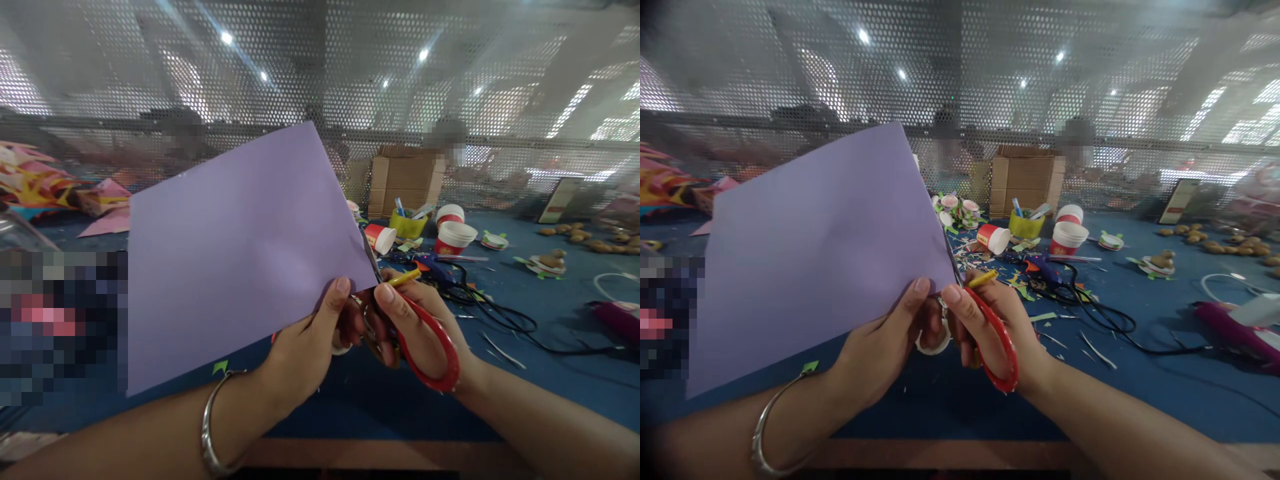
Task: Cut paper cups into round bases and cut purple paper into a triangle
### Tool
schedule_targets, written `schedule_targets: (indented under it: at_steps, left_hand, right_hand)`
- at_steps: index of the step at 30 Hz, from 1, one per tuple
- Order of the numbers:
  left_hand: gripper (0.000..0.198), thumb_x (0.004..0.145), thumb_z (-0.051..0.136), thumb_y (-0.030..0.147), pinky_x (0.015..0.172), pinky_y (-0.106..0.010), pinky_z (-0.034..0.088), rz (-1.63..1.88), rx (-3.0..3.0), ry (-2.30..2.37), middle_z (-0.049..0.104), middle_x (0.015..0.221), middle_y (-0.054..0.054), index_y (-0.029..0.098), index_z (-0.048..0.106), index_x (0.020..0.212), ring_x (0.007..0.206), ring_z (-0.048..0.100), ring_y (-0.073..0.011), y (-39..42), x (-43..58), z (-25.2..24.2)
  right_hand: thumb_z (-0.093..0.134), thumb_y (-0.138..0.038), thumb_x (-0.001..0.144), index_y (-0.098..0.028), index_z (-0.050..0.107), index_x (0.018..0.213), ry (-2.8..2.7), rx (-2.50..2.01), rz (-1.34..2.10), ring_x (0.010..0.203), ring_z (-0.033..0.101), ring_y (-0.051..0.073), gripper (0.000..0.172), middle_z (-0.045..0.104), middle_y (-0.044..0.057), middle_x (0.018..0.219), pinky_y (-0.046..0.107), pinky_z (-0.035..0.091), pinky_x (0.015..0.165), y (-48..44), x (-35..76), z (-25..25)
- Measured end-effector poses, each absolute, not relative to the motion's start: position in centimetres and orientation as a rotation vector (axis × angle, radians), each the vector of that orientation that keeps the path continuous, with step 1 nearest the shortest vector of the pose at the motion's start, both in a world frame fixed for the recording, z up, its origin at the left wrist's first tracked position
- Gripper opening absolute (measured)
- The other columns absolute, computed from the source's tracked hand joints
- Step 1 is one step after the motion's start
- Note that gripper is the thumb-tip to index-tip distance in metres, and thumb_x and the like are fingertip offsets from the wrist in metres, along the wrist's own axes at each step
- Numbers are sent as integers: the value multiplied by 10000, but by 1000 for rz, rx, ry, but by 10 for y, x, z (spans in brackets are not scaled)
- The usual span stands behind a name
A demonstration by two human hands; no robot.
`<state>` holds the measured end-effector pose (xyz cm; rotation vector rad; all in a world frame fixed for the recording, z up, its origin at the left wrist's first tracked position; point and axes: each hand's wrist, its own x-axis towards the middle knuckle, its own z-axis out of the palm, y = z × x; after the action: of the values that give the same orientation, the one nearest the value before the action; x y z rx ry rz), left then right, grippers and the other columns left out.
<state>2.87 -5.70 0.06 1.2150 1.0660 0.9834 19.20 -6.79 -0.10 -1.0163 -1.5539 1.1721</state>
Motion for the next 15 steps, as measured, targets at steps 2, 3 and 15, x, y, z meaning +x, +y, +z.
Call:
schedule_targets:
  at_steps: [2, 3, 15]
  left_hand:
    - [657, 820, 538, 804, 615, -247, 471, 975, 1199, 1029, 577, 592, -23, 195, 615, 585, 583, 536, -124, -58, 29, 1]
    - [659, 815, 543, 808, 618, -242, 476, 975, 1191, 1013, 575, 596, -22, 193, 617, 588, 586, 536, -122, -58, 29, 1]
    - [580, 915, 539, 683, 619, -220, 494, 1000, 1209, 928, 613, 625, -21, 192, 653, 630, 593, 553, -113, -58, 28, 0]
  right_hand:
    - [467, -656, 992, -195, 557, 577, -1561, -1031, 1160, 390, 534, 108, 627, 583, 5, 485, 253, 422, 456, -68, 191, -1]
    - [461, -658, 994, -198, 558, 569, -1565, -1040, 1149, 397, 534, 111, 634, 582, 5, 479, 261, 433, 474, -68, 191, 0]
    - [544, -699, 933, -202, 480, 459, -1526, -1142, 1040, 304, 438, 71, 690, 467, -23, 338, 215, 362, 395, -69, 186, 3]
